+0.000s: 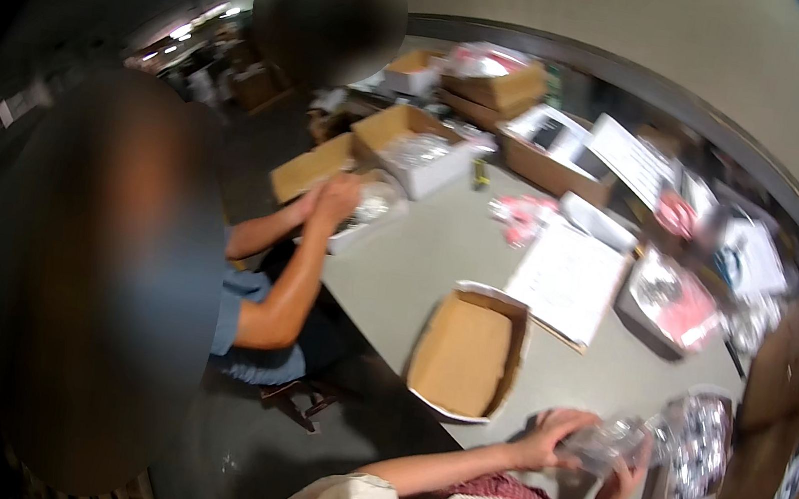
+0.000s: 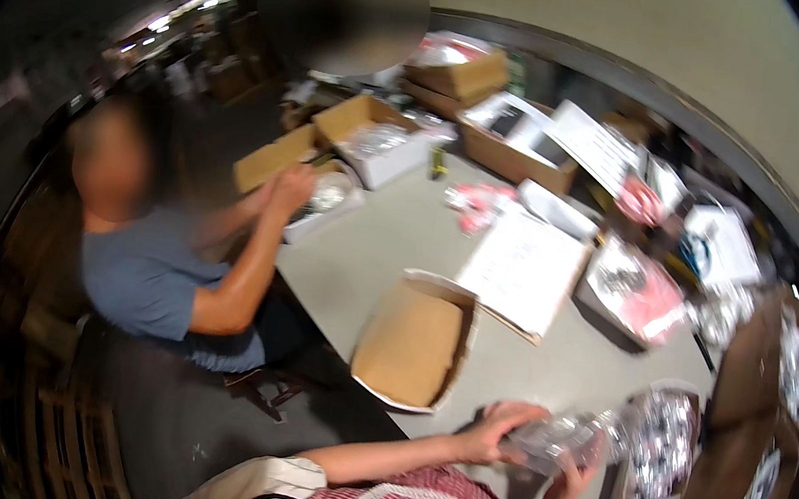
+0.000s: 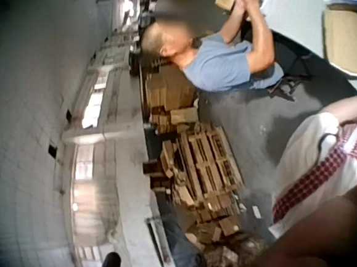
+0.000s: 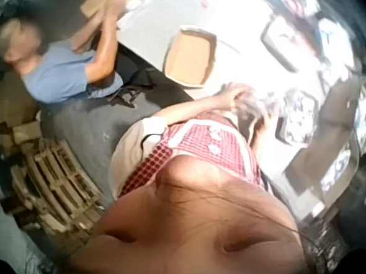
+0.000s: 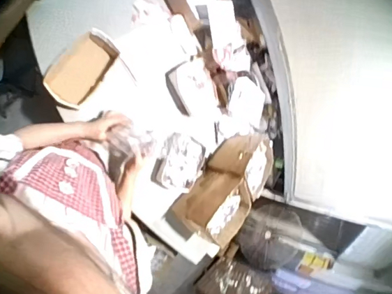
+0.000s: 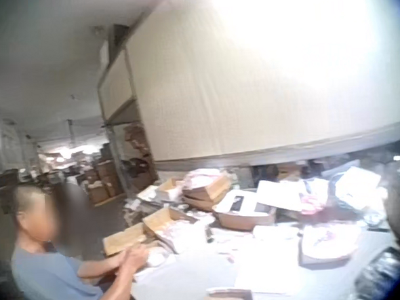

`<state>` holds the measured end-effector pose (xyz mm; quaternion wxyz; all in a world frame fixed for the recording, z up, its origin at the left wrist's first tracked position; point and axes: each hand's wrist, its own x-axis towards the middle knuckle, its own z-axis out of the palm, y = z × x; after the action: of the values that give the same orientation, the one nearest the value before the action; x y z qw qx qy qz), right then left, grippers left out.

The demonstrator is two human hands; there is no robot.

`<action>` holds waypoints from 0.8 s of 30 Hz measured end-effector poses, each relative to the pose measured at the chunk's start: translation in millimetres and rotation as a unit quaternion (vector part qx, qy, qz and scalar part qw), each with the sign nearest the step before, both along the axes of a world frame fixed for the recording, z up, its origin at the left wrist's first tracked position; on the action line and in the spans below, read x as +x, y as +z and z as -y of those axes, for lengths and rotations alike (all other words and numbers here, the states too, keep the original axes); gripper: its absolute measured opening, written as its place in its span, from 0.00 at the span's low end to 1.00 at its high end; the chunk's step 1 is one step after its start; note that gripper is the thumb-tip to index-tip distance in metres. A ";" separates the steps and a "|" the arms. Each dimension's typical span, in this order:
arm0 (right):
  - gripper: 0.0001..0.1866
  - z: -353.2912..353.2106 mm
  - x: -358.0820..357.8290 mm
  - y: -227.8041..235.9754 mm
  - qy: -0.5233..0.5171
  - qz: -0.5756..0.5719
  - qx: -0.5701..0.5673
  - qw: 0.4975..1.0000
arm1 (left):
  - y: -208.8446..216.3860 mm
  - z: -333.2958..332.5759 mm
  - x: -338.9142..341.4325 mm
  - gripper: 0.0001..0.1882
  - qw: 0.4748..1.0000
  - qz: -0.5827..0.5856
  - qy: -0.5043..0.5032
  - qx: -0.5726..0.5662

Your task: The person picks up small metal components by hand, puts them into a plastic bag, and places the bag into a cardboard box on the table.

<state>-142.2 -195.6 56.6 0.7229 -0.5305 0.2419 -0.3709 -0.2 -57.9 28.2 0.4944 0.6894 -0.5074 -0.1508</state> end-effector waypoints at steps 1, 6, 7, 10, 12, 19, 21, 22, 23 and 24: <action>0.38 -5.5 -1.8 8.3 -0.018 -0.036 -0.021 0.999 | -1.0 0.3 -6.5 0.43 0.999 0.037 0.014 -0.008; 0.41 -21.2 7.8 78.7 0.184 -0.058 -0.372 0.908 | 36.3 -0.8 -4.4 0.42 0.998 0.046 -0.034 -0.025; 0.41 -25.7 9.0 95.8 0.236 -0.059 -0.357 0.902 | 28.5 -7.4 -1.8 0.36 0.999 -0.014 -0.036 -0.008; 0.31 -4.4 -14.3 99.6 0.230 -0.036 -0.466 0.854 | 19.2 5.6 -15.5 0.24 0.961 -0.274 0.021 -0.032; 0.29 18.7 -47.9 92.1 0.167 -0.094 -0.513 0.837 | 43.1 13.3 -36.1 0.22 0.932 -0.329 0.135 -0.070; 0.20 66.7 -127.9 57.8 -0.073 -0.407 -0.452 0.790 | 16.8 -41.1 -43.2 0.22 0.873 -0.356 0.297 -0.154; 0.17 82.6 -142.8 31.1 0.007 -0.511 -0.402 0.760 | -16.6 -56.4 -42.7 0.23 0.898 -0.299 0.303 -0.111; 0.15 87.0 -142.7 21.9 0.005 -0.502 -0.408 0.763 | -32.4 -60.6 -43.3 0.22 0.916 -0.254 0.292 -0.102; 0.14 92.2 -139.7 17.4 0.000 -0.491 -0.416 0.765 | -42.0 -59.0 -42.9 0.21 0.933 -0.206 0.280 -0.096; 0.12 96.3 -137.1 14.8 -0.005 -0.481 -0.424 0.768 | -52.3 -56.5 -45.6 0.19 0.927 -0.221 0.278 -0.119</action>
<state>-279.3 -291.9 71.5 0.2120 -0.8904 0.3790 -0.1362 -45.9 -1.4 -24.1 0.6944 0.6884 -0.1871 -0.0943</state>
